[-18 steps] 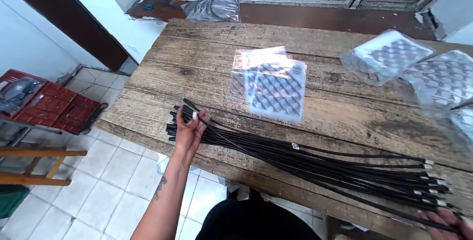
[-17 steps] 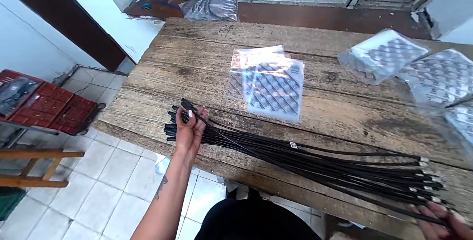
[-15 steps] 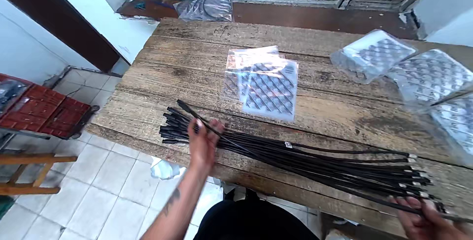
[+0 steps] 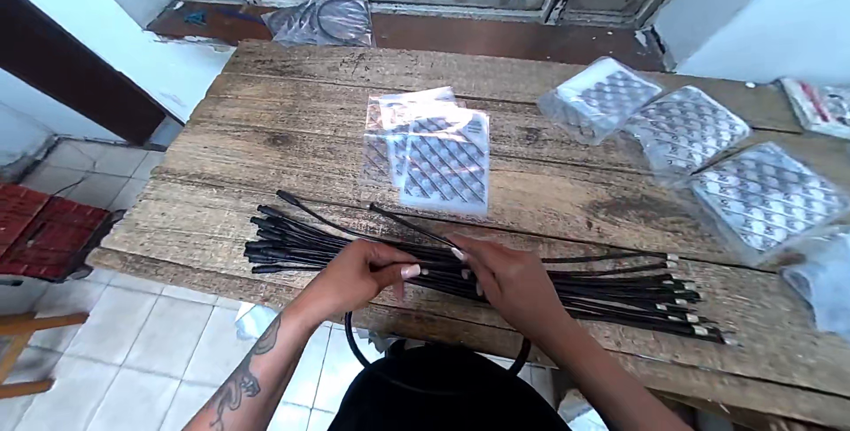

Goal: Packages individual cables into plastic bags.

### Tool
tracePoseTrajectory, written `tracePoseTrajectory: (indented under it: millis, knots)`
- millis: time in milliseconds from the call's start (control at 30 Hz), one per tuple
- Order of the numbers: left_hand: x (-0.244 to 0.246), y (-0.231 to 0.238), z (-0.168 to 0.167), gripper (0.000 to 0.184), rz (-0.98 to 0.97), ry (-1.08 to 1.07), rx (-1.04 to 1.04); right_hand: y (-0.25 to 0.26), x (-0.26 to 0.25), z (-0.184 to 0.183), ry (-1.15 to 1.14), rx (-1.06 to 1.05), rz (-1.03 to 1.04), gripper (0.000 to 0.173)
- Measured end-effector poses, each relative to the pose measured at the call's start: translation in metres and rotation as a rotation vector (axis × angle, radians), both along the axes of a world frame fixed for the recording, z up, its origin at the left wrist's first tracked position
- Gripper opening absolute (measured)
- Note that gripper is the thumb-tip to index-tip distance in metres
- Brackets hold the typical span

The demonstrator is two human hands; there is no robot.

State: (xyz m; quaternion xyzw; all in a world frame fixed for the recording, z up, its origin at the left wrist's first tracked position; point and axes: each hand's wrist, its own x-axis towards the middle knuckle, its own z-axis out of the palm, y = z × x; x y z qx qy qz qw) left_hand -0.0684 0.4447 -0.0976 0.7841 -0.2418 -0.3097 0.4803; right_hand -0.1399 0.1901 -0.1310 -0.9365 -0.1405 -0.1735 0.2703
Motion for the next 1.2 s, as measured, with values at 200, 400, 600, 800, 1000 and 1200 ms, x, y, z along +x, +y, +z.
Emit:
tracePoseTrajectory:
  millis: [200, 400, 600, 800, 1000, 1200]
  knots:
    - [-0.079, -0.014, -0.096, 0.026, 0.597, 0.043, -0.404, -0.021, -0.047, -0.030, 0.149, -0.089, -0.060, 0.103]
    - [-0.042, -0.115, -0.076, 0.026, 0.879, 0.126, -0.422, -0.008, -0.077, -0.042, 0.519, 0.335, -0.126, 0.147]
    - [0.108, -0.097, -0.099, 0.024, 0.008, -0.407, 0.225, -0.056, -0.078, -0.060, 0.389, 0.135, -0.586, 0.119]
    - [0.170, -0.106, -0.154, 0.013, 0.037, -0.581, 0.099, -0.085, -0.087, -0.049, 0.356, -0.056, -0.574, 0.112]
    - [0.159, -0.127, -0.114, 0.015, 0.015, -0.753, 0.194, -0.057, -0.054, -0.029, 0.373, -0.085, -0.439, 0.102]
    - [0.125, -0.078, -0.138, 0.027, 0.007, -1.189, 0.213, -0.045, -0.042, -0.015, 0.423, -0.133, -0.256, 0.094]
